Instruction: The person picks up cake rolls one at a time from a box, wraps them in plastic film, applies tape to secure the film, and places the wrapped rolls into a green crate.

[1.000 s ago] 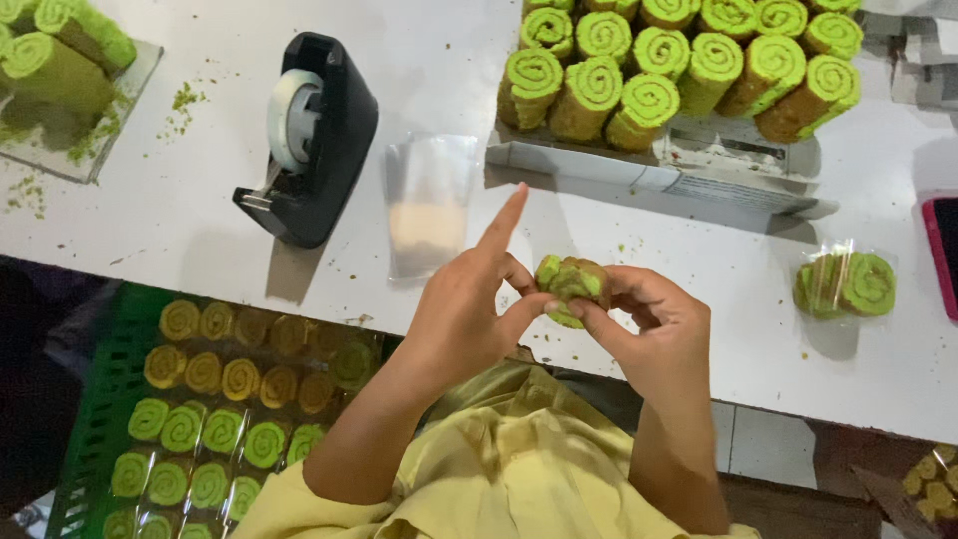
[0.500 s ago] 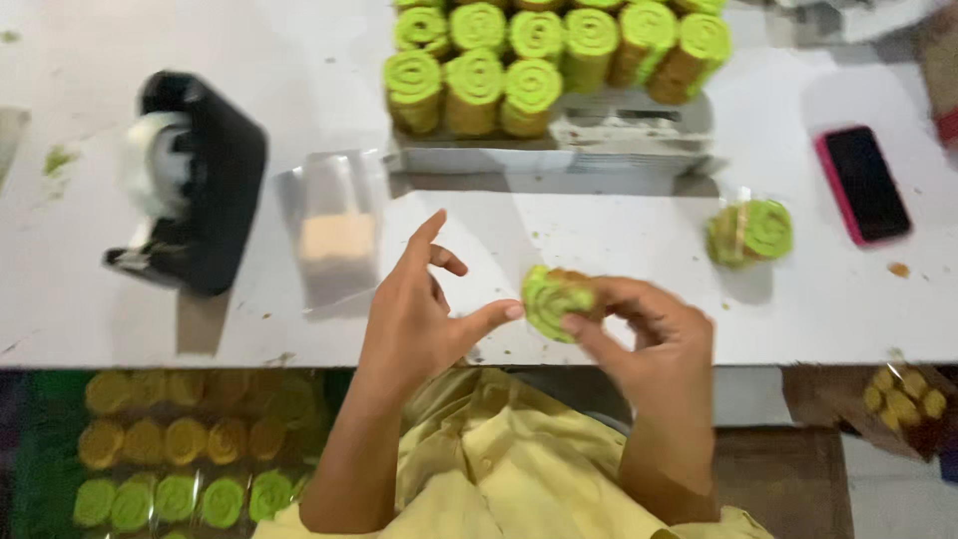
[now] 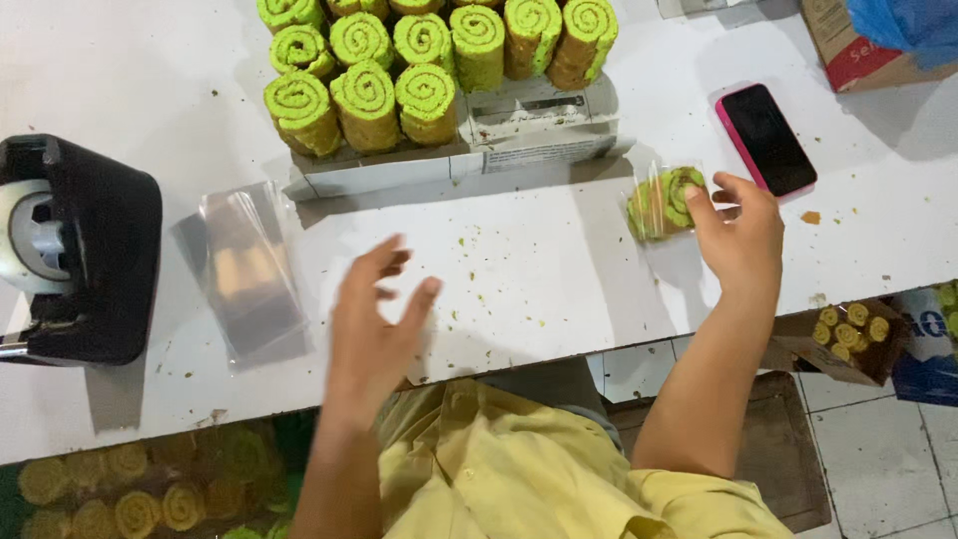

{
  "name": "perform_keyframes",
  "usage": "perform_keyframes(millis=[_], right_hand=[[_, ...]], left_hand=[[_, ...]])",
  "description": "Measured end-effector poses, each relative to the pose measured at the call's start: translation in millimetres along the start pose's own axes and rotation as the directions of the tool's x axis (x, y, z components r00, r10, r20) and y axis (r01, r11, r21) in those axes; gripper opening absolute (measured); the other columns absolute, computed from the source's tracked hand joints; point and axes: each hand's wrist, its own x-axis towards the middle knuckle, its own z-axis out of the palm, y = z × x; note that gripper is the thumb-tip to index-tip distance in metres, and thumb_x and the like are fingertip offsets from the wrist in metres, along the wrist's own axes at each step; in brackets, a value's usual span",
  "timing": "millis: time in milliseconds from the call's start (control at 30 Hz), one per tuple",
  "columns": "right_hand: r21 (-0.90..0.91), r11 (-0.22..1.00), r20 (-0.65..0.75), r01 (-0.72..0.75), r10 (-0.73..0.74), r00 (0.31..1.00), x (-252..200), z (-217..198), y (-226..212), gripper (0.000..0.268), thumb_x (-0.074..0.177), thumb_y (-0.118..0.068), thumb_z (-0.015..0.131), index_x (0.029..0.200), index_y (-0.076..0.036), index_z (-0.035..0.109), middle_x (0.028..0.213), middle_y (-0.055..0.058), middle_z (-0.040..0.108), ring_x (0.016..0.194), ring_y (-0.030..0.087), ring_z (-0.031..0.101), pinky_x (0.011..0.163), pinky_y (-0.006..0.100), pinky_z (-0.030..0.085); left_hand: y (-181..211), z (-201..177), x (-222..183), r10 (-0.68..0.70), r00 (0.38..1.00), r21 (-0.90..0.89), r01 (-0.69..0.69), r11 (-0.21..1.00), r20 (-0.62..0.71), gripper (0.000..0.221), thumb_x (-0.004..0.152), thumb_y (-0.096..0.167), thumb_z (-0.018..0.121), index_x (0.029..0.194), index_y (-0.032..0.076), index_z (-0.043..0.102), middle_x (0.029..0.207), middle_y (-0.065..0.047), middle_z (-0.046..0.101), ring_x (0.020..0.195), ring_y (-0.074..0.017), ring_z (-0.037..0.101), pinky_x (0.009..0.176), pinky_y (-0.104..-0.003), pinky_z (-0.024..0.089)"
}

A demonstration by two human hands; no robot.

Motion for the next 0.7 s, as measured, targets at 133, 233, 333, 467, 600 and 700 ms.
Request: perform_keyframes(millis=[133, 233, 333, 467, 600, 700], right_hand=[[0.125, 0.970, 0.187, -0.208, 0.182, 0.965, -1, -5, -15, 0.045, 0.101, -0.044, 0.063, 0.131, -0.011, 0.071, 0.130, 0.001, 0.073, 0.121, 0.019, 0.065, 0.101, 0.040, 0.046], [0.097, 0.953, 0.198, -0.287, 0.264, 0.944, 5, 1, -9, 0.042, 0.101, -0.053, 0.064, 0.107, -0.014, 0.079, 0.096, -0.003, 0.064, 0.094, 0.015, 0.055, 0.086, 0.035, 0.040], [0.108, 0.901, 0.259, -0.420, 0.383, 0.887, 4, 0, -15, 0.047, 0.098, -0.054, 0.063, 0.120, -0.014, 0.073, 0.119, 0.001, 0.071, 0.104, 0.022, 0.070, 0.100, 0.040, 0.047], [0.240, 0.906, 0.243, -0.349, 0.292, 0.925, 5, 3, -3, 0.035, 0.101, -0.045, 0.063, 0.115, -0.017, 0.079, 0.116, 0.002, 0.073, 0.107, 0.017, 0.064, 0.090, 0.036, 0.048], [0.434, 0.869, 0.179, -0.239, 0.177, 0.968, 10, 29, 40, 0.030, 0.104, -0.040, 0.061, 0.104, -0.015, 0.077, 0.093, -0.001, 0.069, 0.089, 0.010, 0.059, 0.081, 0.028, 0.047], [0.669, 0.741, 0.045, -0.066, 0.048, 0.998, -13, 44, 44, 0.028, 0.109, -0.029, 0.064, 0.110, -0.003, 0.073, 0.104, 0.020, 0.072, 0.091, 0.031, 0.074, 0.079, 0.050, 0.063]], left_hand=[[6, 70, 27, -0.113, 0.950, -0.268, 0.194, 0.944, 0.291, 0.058, 0.092, 0.029, 0.069, 0.148, 0.031, 0.052, 0.157, 0.011, 0.055, 0.125, -0.0159, 0.067, 0.080, -0.034, 0.064], [51, 118, 51, -0.088, 0.761, -0.492, 0.498, 0.715, 0.643, 0.080, 0.080, 0.043, 0.067, 0.154, 0.017, 0.051, 0.159, -0.006, 0.055, 0.134, -0.0277, 0.063, 0.107, -0.044, 0.053], [72, 180, 86, -0.123, 0.712, -0.397, 0.517, 0.758, 0.692, 0.108, 0.074, 0.053, 0.064, 0.165, 0.006, 0.028, 0.172, -0.015, 0.033, 0.156, -0.0336, 0.037, 0.124, -0.045, 0.033], [91, 207, 94, -0.195, 0.726, -0.403, 0.560, 0.724, 0.659, 0.088, 0.069, 0.047, 0.070, 0.138, 0.003, 0.036, 0.142, -0.011, 0.049, 0.133, -0.0241, 0.050, 0.113, -0.043, 0.042], [62, 269, 103, -0.166, 0.937, -0.355, 0.274, 0.894, 0.306, 0.082, 0.060, 0.047, 0.081, 0.130, 0.007, 0.067, 0.131, -0.014, 0.069, 0.123, -0.0268, 0.064, 0.106, -0.039, 0.052], [80, 218, 70, -0.057, 0.950, -0.507, 0.214, 0.835, 0.307, 0.093, 0.066, 0.032, 0.085, 0.145, -0.003, 0.050, 0.146, -0.031, 0.043, 0.134, -0.0526, 0.056, 0.112, -0.054, 0.050]])
